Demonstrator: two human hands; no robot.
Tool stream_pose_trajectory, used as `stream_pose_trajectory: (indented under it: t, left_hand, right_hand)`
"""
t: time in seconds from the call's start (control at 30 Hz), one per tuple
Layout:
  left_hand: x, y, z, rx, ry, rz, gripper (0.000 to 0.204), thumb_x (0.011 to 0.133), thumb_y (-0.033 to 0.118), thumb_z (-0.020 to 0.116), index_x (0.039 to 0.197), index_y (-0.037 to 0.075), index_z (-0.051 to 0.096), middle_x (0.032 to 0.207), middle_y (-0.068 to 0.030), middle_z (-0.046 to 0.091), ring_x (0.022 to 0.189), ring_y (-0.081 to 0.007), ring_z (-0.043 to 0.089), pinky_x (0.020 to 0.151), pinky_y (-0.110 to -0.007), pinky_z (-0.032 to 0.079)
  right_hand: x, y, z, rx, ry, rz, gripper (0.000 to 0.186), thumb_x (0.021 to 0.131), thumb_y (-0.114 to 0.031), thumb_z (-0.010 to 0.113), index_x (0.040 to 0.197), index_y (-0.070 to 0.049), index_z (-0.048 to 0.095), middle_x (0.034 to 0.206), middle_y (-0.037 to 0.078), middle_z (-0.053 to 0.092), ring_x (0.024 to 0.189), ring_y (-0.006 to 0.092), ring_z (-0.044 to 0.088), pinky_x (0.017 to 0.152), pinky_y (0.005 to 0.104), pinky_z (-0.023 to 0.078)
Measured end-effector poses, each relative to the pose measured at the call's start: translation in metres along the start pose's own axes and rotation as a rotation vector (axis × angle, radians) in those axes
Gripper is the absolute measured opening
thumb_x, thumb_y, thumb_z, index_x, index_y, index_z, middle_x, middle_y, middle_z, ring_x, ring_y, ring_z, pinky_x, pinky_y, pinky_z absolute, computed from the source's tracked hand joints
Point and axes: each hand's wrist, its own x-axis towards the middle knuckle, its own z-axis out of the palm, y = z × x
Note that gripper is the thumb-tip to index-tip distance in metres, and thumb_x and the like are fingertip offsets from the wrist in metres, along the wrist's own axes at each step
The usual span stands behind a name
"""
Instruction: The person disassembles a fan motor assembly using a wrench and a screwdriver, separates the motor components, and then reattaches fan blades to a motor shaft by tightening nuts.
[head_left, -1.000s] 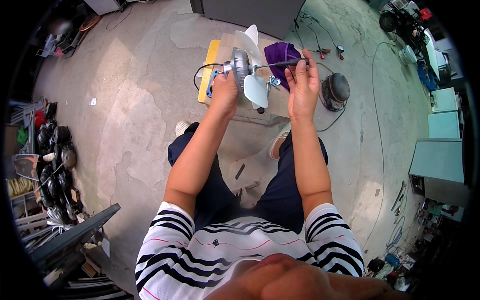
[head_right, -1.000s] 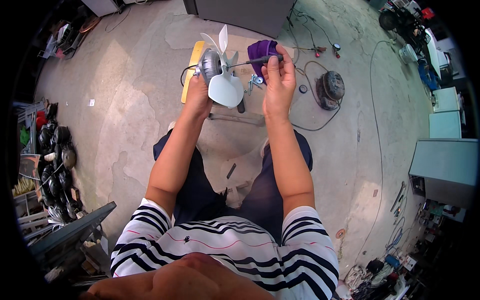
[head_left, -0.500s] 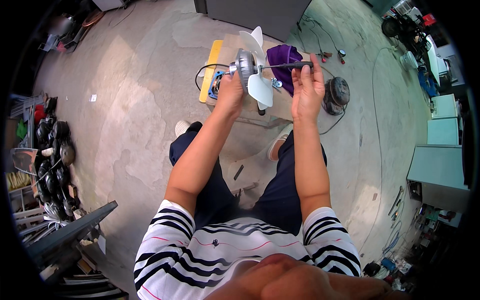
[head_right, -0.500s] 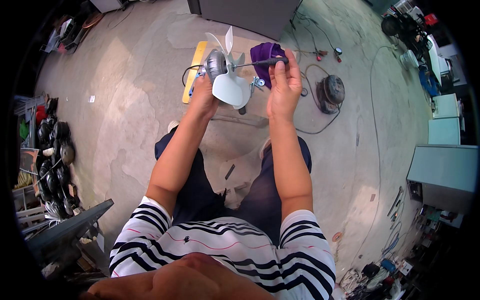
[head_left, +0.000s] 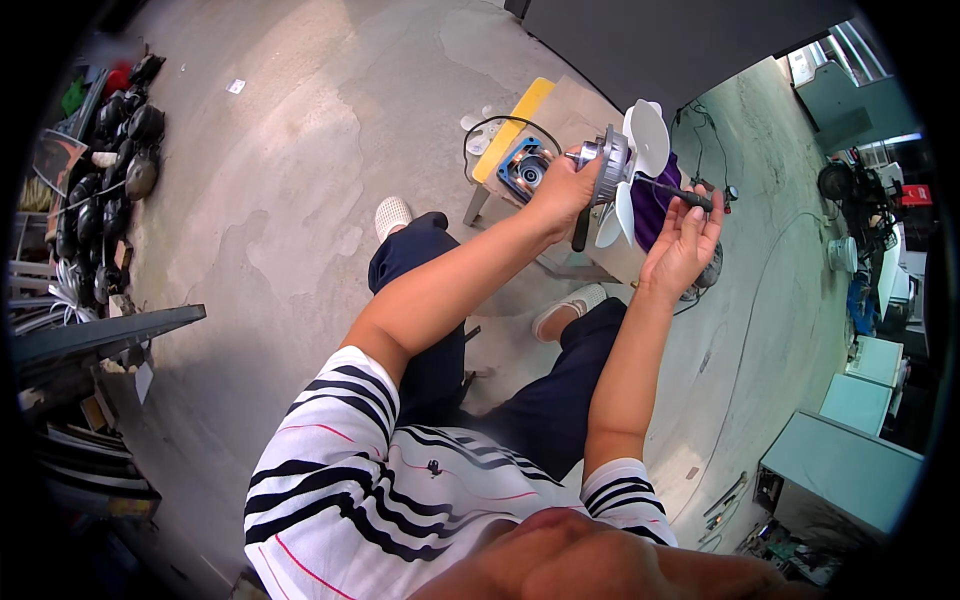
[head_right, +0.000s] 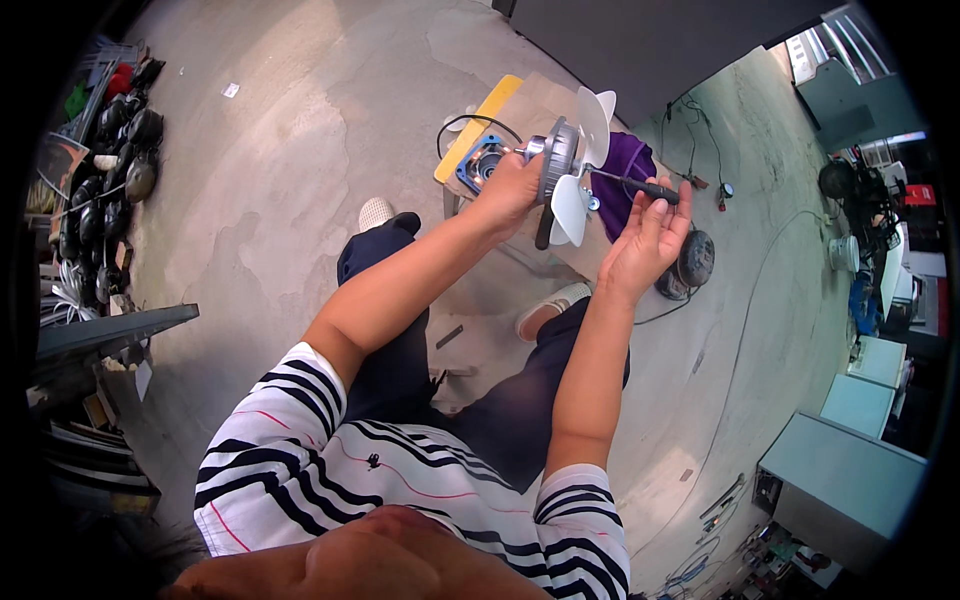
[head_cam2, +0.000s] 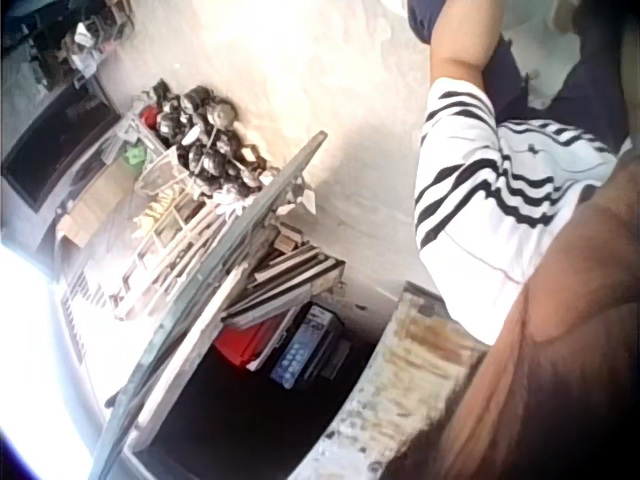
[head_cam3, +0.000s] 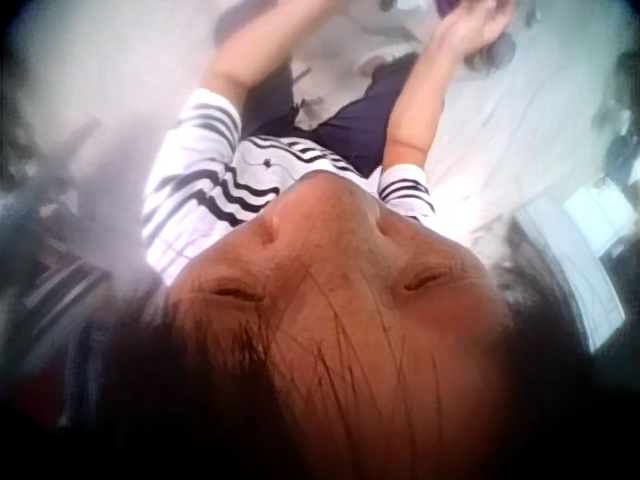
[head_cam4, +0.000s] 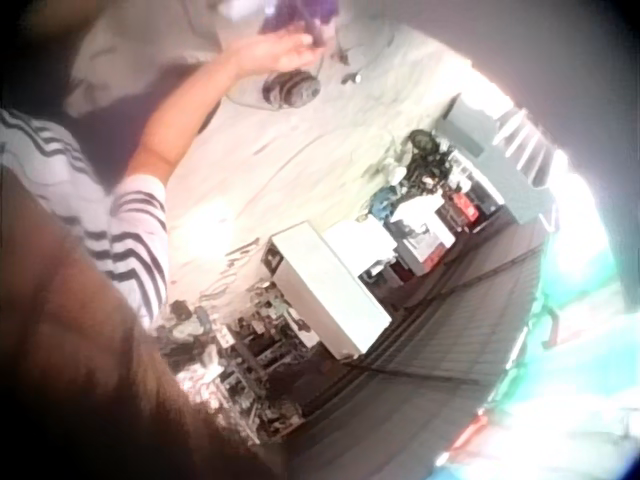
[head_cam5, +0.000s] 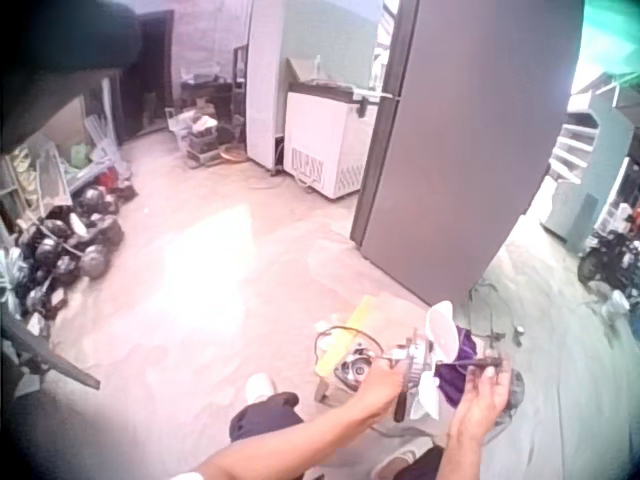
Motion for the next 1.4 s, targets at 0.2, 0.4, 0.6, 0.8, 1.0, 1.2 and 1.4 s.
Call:
stream_pose_trajectory:
  t: [0.2,0.4,0.6,0.8,1.0,1.2,1.4]
  left_hand:
    - [0.000,-0.003,0.003,-0.016,-0.011,0.001,0.024,0.099,0.025,0.056,0.105,0.002,0.060,0.088,-0.0034,0.066,0.076,-0.0083,0.062,0.068,-0.024,0.052]
    - [0.010,-0.008,-0.001,-0.129,-0.031,-0.071,0.026,0.098,0.028,0.057,0.107,0.003,0.056,0.091,-0.0025,0.065,0.077,-0.0078,0.063,0.068,-0.024,0.053]
    - [0.005,-0.001,0.002,-0.104,-0.023,-0.097,0.028,0.098,0.031,0.057,0.108,0.004,0.057,0.090,-0.0026,0.065,0.078,-0.0085,0.064,0.071,-0.026,0.053]
    - [0.000,0.003,0.007,-0.042,0.039,-0.087,0.028,0.097,0.031,0.059,0.106,0.004,0.060,0.092,-0.0017,0.065,0.079,-0.0091,0.064,0.070,-0.026,0.052]
    - [-0.003,0.007,0.008,-0.032,-0.003,-0.068,0.032,0.096,0.032,0.060,0.107,0.003,0.061,0.093,-0.0041,0.066,0.083,-0.0116,0.064,0.074,-0.028,0.051]
    - [0.001,0.006,-0.001,-0.011,0.005,-0.033,0.036,0.095,0.034,0.061,0.110,0.002,0.056,0.095,-0.0088,0.068,0.083,-0.0167,0.068,0.077,-0.031,0.055]
    - [0.001,0.005,-0.003,-0.027,-0.012,-0.044,0.033,0.095,0.031,0.061,0.110,0.002,0.057,0.096,-0.0083,0.068,0.083,-0.0161,0.067,0.076,-0.032,0.054]
  right_hand:
    - [-0.002,-0.003,0.003,-0.034,0.078,0.044,0.037,0.100,-0.012,0.052,0.136,-0.004,0.043,0.124,0.011,0.057,0.111,0.0189,0.058,0.094,0.0353,0.049]
    - [0.002,-0.002,0.005,0.019,-0.057,-0.054,0.044,0.100,-0.010,0.052,0.140,0.000,0.037,0.128,0.012,0.055,0.117,0.0208,0.055,0.099,0.0353,0.047]
    - [0.008,0.001,0.001,-0.053,0.014,-0.052,0.040,0.097,-0.013,0.059,0.136,-0.010,0.048,0.107,0.001,0.058,0.094,0.0103,0.056,0.090,0.0296,0.050]
    - [0.004,-0.007,0.010,0.022,0.013,-0.007,0.040,0.097,-0.011,0.059,0.135,-0.009,0.047,0.110,0.003,0.059,0.095,0.0120,0.058,0.090,0.0309,0.050]
    - [0.008,0.000,-0.007,-0.045,0.015,-0.017,0.042,0.099,-0.010,0.055,0.139,-0.005,0.044,0.115,0.006,0.060,0.105,0.0151,0.060,0.095,0.0323,0.050]
    - [0.001,-0.002,0.006,0.057,-0.024,0.027,0.044,0.098,-0.010,0.056,0.140,-0.004,0.043,0.119,0.008,0.060,0.108,0.0152,0.059,0.096,0.0325,0.050]
    - [0.006,-0.003,0.000,-0.002,-0.007,-0.044,0.040,0.099,-0.014,0.056,0.137,-0.006,0.047,0.113,0.005,0.061,0.101,0.0123,0.060,0.095,0.0311,0.050]
